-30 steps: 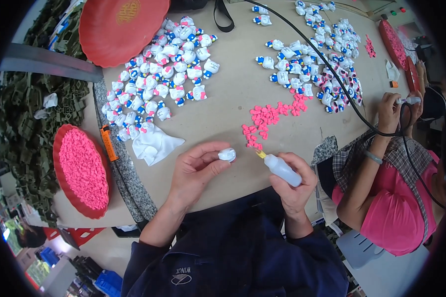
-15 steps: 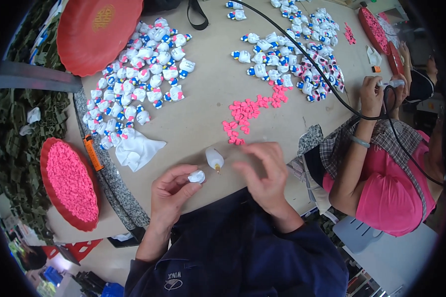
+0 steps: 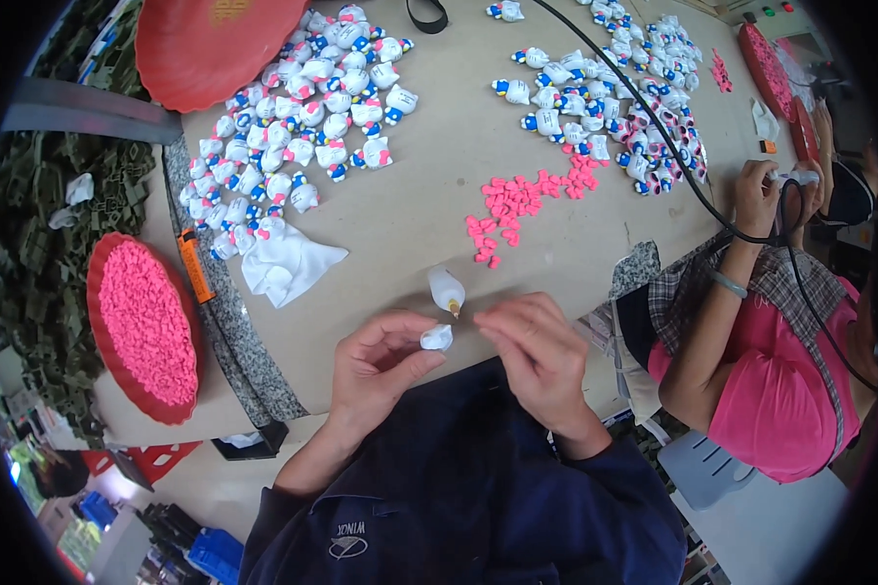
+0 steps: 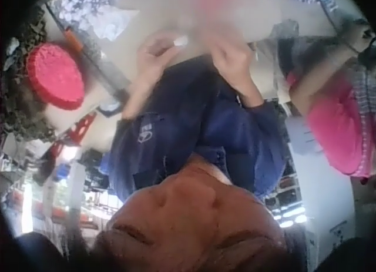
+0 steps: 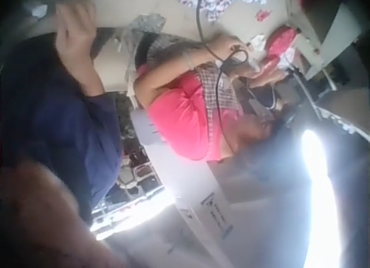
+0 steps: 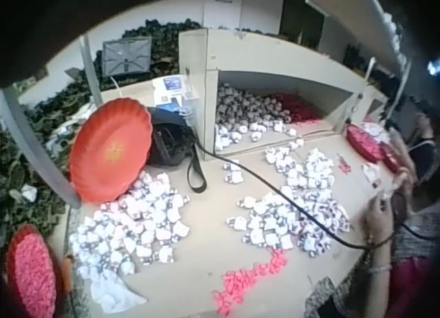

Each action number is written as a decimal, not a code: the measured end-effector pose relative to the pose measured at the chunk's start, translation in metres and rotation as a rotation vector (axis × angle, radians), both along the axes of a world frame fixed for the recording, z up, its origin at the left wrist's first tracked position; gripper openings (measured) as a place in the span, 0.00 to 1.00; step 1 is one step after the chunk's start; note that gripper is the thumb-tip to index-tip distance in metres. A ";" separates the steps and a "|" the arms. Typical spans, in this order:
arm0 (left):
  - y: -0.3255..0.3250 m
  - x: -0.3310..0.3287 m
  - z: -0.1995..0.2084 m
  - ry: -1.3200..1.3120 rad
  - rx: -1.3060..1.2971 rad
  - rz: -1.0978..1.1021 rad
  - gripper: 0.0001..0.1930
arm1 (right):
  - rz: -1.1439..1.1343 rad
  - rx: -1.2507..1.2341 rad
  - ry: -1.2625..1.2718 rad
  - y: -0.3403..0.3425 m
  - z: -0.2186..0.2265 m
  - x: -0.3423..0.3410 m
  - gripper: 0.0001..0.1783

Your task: The person applies glue to toy figurines using a squeeze bottle, attaches small pink pieces onto them by hand, and sets the assembled figurines aside on the table.

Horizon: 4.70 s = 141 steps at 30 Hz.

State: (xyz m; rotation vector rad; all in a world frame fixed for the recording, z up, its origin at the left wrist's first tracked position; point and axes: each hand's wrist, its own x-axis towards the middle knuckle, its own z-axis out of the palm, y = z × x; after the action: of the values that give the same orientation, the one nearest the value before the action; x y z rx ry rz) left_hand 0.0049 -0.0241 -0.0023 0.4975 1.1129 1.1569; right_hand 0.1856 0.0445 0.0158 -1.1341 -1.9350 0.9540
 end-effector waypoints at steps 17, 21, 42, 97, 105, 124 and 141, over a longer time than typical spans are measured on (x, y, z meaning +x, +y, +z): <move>0.001 0.009 0.001 0.247 0.193 -0.067 0.16 | -0.062 -0.344 0.136 -0.010 0.010 -0.008 0.11; 0.003 0.008 0.005 0.305 0.177 -0.102 0.18 | 0.089 -0.155 0.063 -0.006 0.003 -0.003 0.11; -0.005 0.017 0.011 0.160 0.081 -0.129 0.13 | 0.156 -0.535 0.188 -0.016 0.008 0.017 0.20; 0.323 0.009 -0.002 1.451 0.670 -0.157 0.09 | 0.110 0.136 0.054 0.022 -0.021 -0.045 0.22; 0.296 0.013 0.004 1.283 0.845 0.057 0.15 | 0.025 0.256 0.101 0.016 -0.025 -0.045 0.25; 0.040 -0.004 -0.004 -0.028 0.068 -0.005 0.20 | -0.108 -0.412 0.384 -0.012 -0.003 0.013 0.23; 0.042 -0.002 -0.004 0.056 0.132 -0.012 0.16 | -0.073 -0.208 0.222 0.007 -0.004 0.012 0.18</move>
State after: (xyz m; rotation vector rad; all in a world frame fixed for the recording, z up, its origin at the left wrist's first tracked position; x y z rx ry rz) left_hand 0.0033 0.0182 -0.0059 0.6415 1.0846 1.2172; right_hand 0.1972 0.0519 0.0118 -1.1518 -1.6357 1.2084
